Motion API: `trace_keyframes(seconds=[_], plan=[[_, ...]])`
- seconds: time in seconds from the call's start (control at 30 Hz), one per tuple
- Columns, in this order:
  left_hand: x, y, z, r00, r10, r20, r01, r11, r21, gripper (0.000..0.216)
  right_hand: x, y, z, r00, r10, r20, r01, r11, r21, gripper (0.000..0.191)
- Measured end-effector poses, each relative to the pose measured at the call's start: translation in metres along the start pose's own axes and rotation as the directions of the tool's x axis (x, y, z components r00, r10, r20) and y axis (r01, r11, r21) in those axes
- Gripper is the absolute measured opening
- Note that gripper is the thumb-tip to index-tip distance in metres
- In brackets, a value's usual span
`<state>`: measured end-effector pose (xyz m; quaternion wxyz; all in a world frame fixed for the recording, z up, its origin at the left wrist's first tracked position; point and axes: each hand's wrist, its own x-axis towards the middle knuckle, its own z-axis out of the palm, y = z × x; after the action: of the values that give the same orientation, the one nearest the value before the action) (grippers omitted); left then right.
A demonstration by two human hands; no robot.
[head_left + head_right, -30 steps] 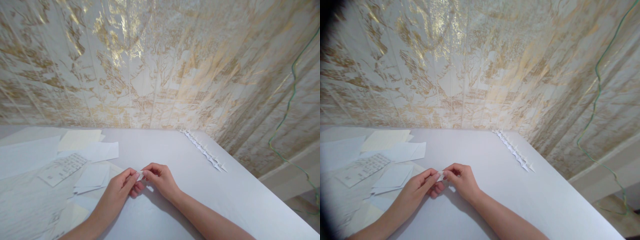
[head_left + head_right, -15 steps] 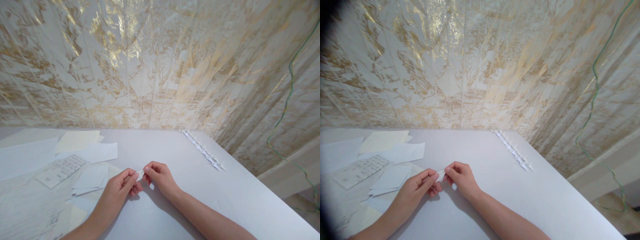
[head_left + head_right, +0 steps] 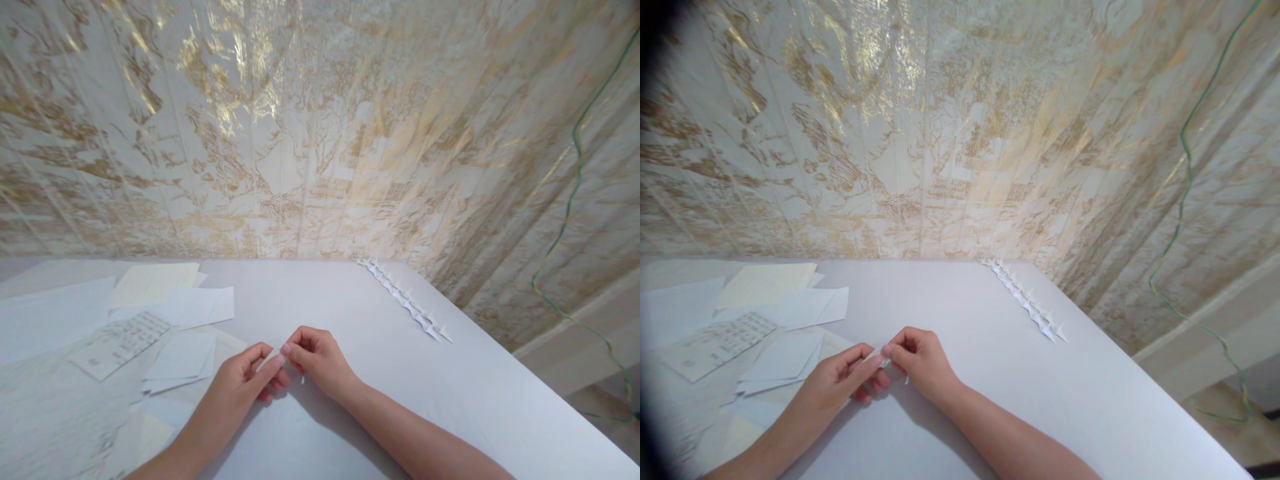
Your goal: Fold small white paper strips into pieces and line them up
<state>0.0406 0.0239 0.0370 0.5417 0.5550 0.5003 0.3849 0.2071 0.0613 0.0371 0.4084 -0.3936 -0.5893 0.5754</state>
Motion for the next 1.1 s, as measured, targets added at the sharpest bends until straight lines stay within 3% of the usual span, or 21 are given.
trace_keyframes(seconds=[0.4,0.67,0.87,1.1], plan=[[0.002,0.005,-0.005,0.994,0.017,0.108,-0.016,1.0,-0.01,0.044,0.007,0.002,-0.011,0.987,0.095,0.13,-0.106,0.991,0.079,0.046],[0.007,-0.007,-0.01,0.976,0.039,0.214,-0.013,0.993,-0.118,0.039,0.009,0.002,-0.016,0.994,0.064,0.084,-0.069,0.996,0.064,0.045],[0.007,-0.003,-0.005,0.989,-0.06,0.132,0.072,0.994,-0.088,0.047,0.001,-0.001,-0.007,0.996,0.031,0.088,-0.032,0.999,0.009,0.039],[0.003,0.005,-0.004,0.995,-0.041,0.09,0.048,0.995,-0.084,0.049,0.003,0.0,-0.009,0.985,0.097,0.14,-0.103,0.994,0.041,0.052]])
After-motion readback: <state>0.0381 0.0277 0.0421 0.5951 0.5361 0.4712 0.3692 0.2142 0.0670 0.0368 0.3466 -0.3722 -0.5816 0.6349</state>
